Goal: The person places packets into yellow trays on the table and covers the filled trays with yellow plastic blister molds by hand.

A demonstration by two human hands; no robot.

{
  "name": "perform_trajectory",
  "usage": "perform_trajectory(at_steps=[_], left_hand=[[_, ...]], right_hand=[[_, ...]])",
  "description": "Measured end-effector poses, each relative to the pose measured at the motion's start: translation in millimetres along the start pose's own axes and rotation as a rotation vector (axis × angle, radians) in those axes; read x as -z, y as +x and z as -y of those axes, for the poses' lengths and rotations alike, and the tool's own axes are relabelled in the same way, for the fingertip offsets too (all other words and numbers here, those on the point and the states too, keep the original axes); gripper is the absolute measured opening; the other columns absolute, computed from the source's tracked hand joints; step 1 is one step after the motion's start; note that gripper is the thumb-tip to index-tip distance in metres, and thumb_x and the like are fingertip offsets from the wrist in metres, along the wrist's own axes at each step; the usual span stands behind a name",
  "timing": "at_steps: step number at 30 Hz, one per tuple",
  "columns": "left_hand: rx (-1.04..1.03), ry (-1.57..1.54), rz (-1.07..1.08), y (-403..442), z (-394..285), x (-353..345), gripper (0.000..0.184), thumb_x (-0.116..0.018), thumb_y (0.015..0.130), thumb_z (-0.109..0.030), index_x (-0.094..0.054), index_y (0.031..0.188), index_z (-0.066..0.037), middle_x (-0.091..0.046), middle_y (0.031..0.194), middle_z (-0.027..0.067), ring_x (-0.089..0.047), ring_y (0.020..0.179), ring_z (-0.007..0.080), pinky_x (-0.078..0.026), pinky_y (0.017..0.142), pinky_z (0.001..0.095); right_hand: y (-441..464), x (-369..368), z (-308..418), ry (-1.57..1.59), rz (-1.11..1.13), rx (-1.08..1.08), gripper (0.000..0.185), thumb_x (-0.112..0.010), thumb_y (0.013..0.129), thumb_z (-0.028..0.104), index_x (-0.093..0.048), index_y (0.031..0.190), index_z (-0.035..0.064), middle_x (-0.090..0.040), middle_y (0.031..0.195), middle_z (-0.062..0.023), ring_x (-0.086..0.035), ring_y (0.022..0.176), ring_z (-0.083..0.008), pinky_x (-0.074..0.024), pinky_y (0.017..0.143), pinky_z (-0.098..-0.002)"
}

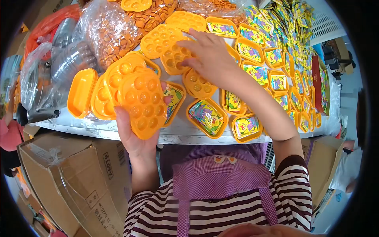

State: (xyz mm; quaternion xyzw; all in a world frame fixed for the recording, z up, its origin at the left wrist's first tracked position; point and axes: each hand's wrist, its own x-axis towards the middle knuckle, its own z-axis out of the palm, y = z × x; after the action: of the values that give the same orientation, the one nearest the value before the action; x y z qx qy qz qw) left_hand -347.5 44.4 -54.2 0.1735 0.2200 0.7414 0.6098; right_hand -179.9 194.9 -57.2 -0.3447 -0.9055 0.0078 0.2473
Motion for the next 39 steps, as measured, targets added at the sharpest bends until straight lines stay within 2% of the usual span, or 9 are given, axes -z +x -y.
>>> perform_trajectory(at_steps=[4,7,13,16,20,26,31,35,39], left_hand=[[0.047,0.009,-0.035,3,8,-5,0.07,-0.047,0.086,-0.053,-0.027,0.138,-0.012,-0.039,0.134,0.0136,-0.041,0.119,0.0394,-0.041,0.088,0.0526],[0.089,0.035,-0.036,4,16,-8,0.07,-0.047,0.086,-0.053,-0.027,0.138,-0.012,-0.039,0.135,0.0136,-0.042,0.119,0.0376,-0.042,0.088,0.0528],[0.124,0.174,0.075,2,26,-8,0.068,-0.048,0.086,-0.05,-0.026,0.137,-0.01,-0.039,0.135,0.0124,-0.043,0.12,0.0328,-0.042,0.091,0.0503],[0.155,0.17,0.114,2,29,-10,0.069,-0.05,0.086,-0.049,-0.026,0.137,-0.009,-0.038,0.135,0.0114,-0.042,0.121,0.0306,-0.04,0.094,0.0488],[0.094,0.13,-0.006,2,35,-24,0.07,-0.063,0.082,-0.037,-0.029,0.134,-0.003,-0.046,0.127,0.0121,-0.051,0.11,0.0249,-0.046,0.088,0.0409],[0.111,0.19,0.027,-2,40,-26,0.07,-0.059,0.084,-0.043,-0.03,0.134,-0.004,-0.044,0.129,0.011,-0.047,0.116,0.0252,-0.043,0.091,0.0405],[0.07,0.223,-0.029,5,30,-20,0.07,-0.054,0.084,-0.049,-0.03,0.135,-0.006,-0.044,0.13,0.0129,-0.048,0.115,0.031,-0.042,0.094,0.0433],[0.054,0.224,-0.054,6,27,-17,0.07,-0.054,0.084,-0.049,-0.029,0.136,-0.008,-0.043,0.13,0.0145,-0.049,0.113,0.037,-0.044,0.091,0.0458],[0.072,0.22,-0.065,7,29,-21,0.072,-0.058,0.081,-0.05,-0.033,0.132,-0.005,-0.051,0.121,0.0128,-0.053,0.109,0.0273,-0.043,0.092,0.0408]], right_hand=[[-1,-10,6,-0.024,0.167,-0.033,0.039,-0.063,0.078,0.035,-0.059,0.11,0.0131,-0.057,0.108,-0.0117,-0.049,0.103,-0.0317,-0.03,0.093,-0.0429],[0,-2,8,-0.015,0.242,-0.062,0.041,-0.064,0.078,0.029,-0.056,0.115,0.0143,-0.054,0.115,-0.0111,-0.045,0.112,-0.0293,-0.0289,0.097,-0.0412],[3,32,28,0.572,-0.054,0.023,0.032,-0.062,0.08,0.023,-0.057,0.109,0.008,-0.059,0.098,-0.0116,-0.052,0.094,-0.0303,-0.0414,0.081,-0.0383],[-1,41,32,0.634,-0.115,-0.135,0.027,-0.062,0.08,0.015,-0.057,0.104,0.0054,-0.058,0.094,-0.0121,-0.052,0.089,-0.032,-0.0436,0.078,-0.0388],[-13,49,40,0.566,-0.094,-0.025,0.03,-0.063,0.077,0.008,-0.059,0.107,0.0073,-0.058,0.096,-0.0091,-0.057,0.089,-0.0265,-0.0469,0.075,-0.032],[-28,59,39,0.604,-0.033,-0.07,0.021,-0.068,0.072,0.003,-0.059,0.091,0.0032,-0.059,0.087,-0.0077,-0.059,0.084,-0.0217,-0.0477,0.073,-0.0302],[-35,72,-15,0.792,-0.242,-0.508,0.011,-0.064,0.081,0.008,-0.054,0.085,0.0044,-0.054,0.068,0.0016,-0.052,0.057,-0.0065,-0.0414,0.052,-0.021],[-44,83,-72,0.812,-0.248,-0.773,0.02,-0.067,0.081,0.018,-0.055,0.088,0.0046,-0.051,0.062,0.0035,-0.049,0.054,-0.0034,-0.0397,0.049,-0.0184],[-59,80,-96,0.821,-0.104,-0.879,0.026,-0.067,0.081,0.021,-0.056,0.096,0.0034,-0.053,0.064,0.0012,-0.05,0.058,-0.0044,-0.0417,0.052,-0.0192]])
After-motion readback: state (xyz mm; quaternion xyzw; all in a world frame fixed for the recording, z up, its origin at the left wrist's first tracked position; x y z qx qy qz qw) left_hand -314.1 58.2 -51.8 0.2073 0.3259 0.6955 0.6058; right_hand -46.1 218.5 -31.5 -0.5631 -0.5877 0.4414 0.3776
